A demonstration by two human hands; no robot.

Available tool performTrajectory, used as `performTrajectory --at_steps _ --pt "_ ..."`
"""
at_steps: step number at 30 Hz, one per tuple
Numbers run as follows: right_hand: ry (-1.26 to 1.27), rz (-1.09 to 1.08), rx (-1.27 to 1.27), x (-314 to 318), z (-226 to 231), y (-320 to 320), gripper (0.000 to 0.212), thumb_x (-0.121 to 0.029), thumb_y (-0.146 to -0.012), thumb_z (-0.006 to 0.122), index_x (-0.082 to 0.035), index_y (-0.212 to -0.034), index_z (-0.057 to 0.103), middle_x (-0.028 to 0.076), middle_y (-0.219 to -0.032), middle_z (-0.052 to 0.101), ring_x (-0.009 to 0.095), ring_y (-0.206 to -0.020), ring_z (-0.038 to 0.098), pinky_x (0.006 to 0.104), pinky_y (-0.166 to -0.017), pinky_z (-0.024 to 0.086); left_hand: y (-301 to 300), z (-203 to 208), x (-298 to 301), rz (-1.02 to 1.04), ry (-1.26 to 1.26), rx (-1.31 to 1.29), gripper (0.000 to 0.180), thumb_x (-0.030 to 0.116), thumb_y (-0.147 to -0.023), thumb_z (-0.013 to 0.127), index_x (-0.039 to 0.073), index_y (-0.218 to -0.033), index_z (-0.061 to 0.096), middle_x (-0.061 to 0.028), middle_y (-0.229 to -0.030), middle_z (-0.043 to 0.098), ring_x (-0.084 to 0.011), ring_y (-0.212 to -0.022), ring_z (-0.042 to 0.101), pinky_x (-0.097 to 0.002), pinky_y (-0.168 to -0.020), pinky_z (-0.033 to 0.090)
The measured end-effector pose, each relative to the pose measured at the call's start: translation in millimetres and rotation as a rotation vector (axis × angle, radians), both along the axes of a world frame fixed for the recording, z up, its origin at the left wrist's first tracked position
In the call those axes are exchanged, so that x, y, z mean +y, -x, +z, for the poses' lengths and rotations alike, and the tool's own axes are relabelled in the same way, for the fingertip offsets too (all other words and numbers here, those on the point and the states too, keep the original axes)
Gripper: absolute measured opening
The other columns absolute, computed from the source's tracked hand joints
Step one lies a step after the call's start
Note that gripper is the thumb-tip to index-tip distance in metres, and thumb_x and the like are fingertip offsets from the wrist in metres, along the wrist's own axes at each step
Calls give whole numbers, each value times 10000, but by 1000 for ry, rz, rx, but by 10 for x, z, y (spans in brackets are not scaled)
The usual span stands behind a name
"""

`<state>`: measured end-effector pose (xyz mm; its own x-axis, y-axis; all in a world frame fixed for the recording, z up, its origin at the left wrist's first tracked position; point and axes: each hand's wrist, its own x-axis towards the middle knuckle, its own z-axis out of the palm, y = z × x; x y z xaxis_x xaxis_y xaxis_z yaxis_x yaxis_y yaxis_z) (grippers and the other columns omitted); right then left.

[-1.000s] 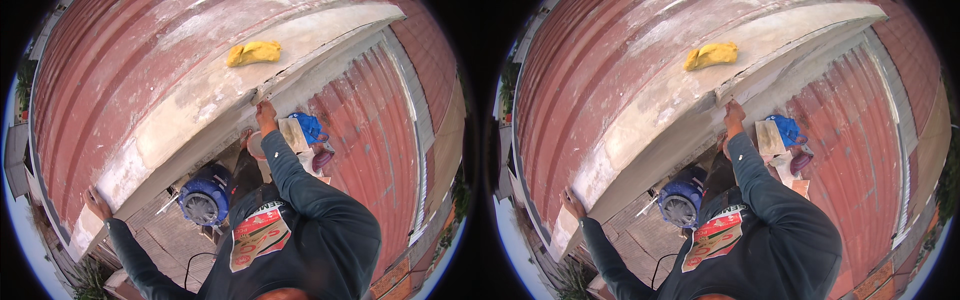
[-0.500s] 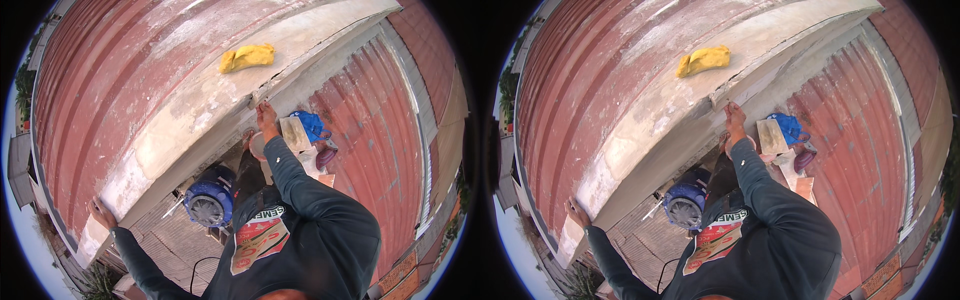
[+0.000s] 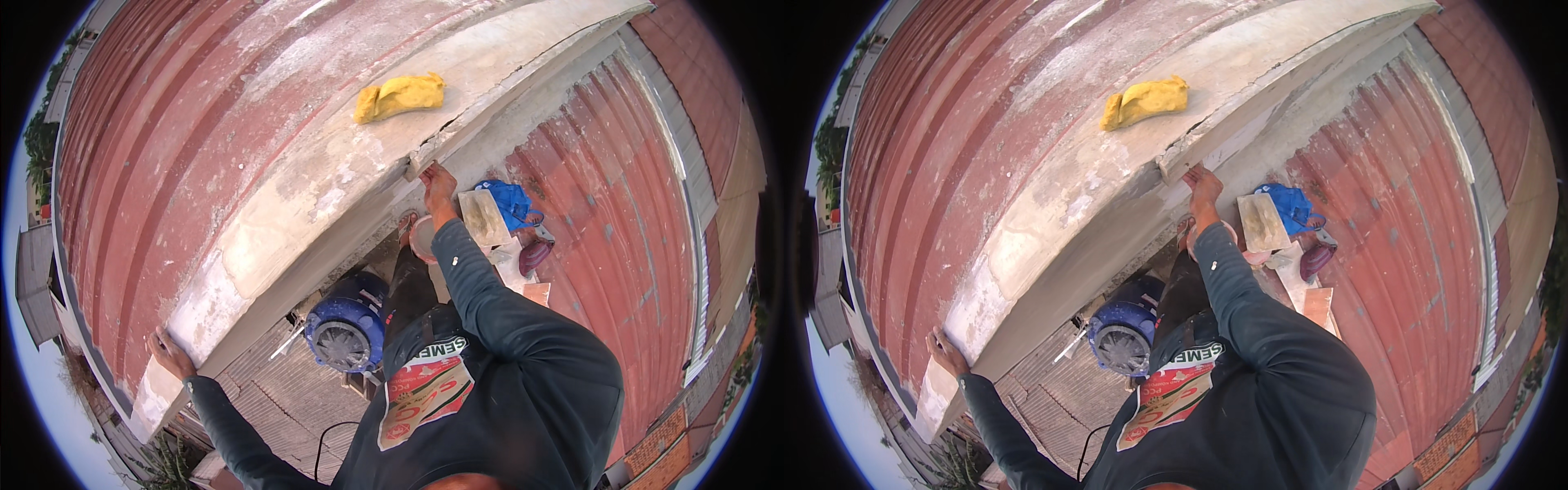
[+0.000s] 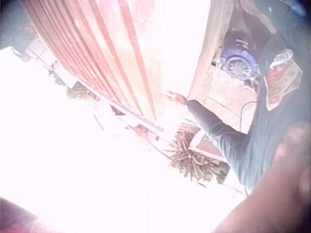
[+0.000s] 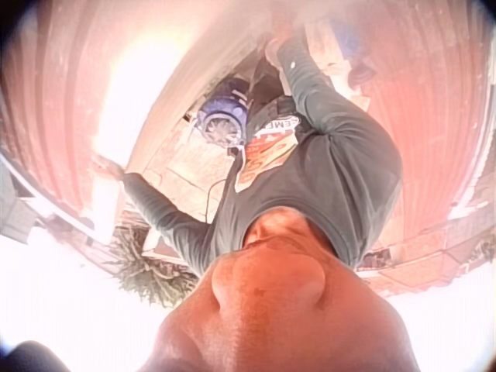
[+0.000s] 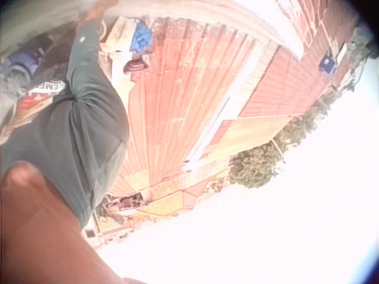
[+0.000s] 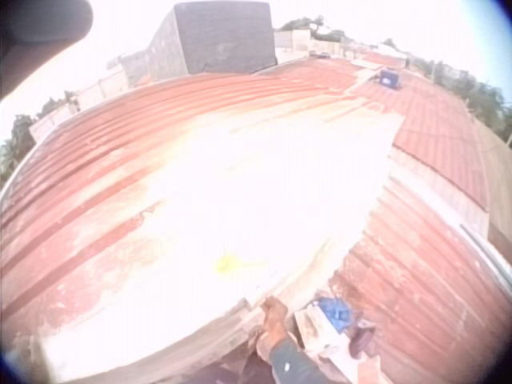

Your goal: The person applies plaster to a concrete ledge using a trowel and a hawk, then smooths the surface with a yellow sponge and their fingers.

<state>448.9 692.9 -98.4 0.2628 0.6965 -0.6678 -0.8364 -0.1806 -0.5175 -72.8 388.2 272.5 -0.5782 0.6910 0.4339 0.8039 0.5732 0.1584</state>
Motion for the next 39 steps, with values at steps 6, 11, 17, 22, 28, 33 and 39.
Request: performTrajectory --at_steps 6,11,17,22,28,33,39 --pt "-32 -14 -35 -36 -154 44 220 -99 -927 640 94 -1033 647 167 -940 682 267 -835 679 357 -774 612 56 -3 -16 12 26 10 412 353 -1037 505 -22 -892 596 -137 -844 570 -274 -842 534 -401 -834 416" --pt "-49 -6 -15 -43 -209 28 170 -43 -937 589 96 -1024 635 187 -959 670 272 -847 676 371 -791 618 56 -18 -24 2 0 19 410 357 -1037 504 -19 -907 602 -138 -848 574 -276 -848 539 -401 -834 418" --pt "-50 -68 -44 -97 -168 103 135 97 -939 499 82 -1012 611 184 -984 651 275 -869 676 383 -803 623 66 -24 -20 5 0 36 404 354 -1035 507 -18 -918 610 -140 -858 581 -279 -852 541 -406 -836 420" --pt "0 -63 -87 -88 -82 127 130 88 -950 495 90 -1020 605 182 -979 649 281 -854 684 380 -772 625 -35 5 9 -6 -16 -36 381 300 -1031 515 -49 -887 566 -189 -892 523 -334 -889 498 -441 -848 394" --pt "34 -99 -69 -45 -180 130 144 43 -972 483 110 -1025 599 195 -968 657 291 -844 691 390 -765 621 30 -16 29 -19 -22 -8 386 313 -1031 514 -40 -886 575 -169 -870 534 -307 -870 503 -426 -839 399" --pt "-7 -82 15 -103 -197 121 139 81 -918 560 112 -1048 599 200 -993 665 291 -868 694 386 -789 619 64 -22 -33 -21 -9 40 392 334 -1029 522 -28 -894 587 -127 -835 555 -245 -801 516 -383 -790 420" --pt "-108 -75 216 -146 -456 47 245 126 -842 663 88 -1076 601 173 -1045 661 270 -939 684 376 -852 612 -52 10 50 12 -46 -67 380 295 -1032 518 -57 -896 563 -181 -869 520 -316 -859 492 -432 -834 393"
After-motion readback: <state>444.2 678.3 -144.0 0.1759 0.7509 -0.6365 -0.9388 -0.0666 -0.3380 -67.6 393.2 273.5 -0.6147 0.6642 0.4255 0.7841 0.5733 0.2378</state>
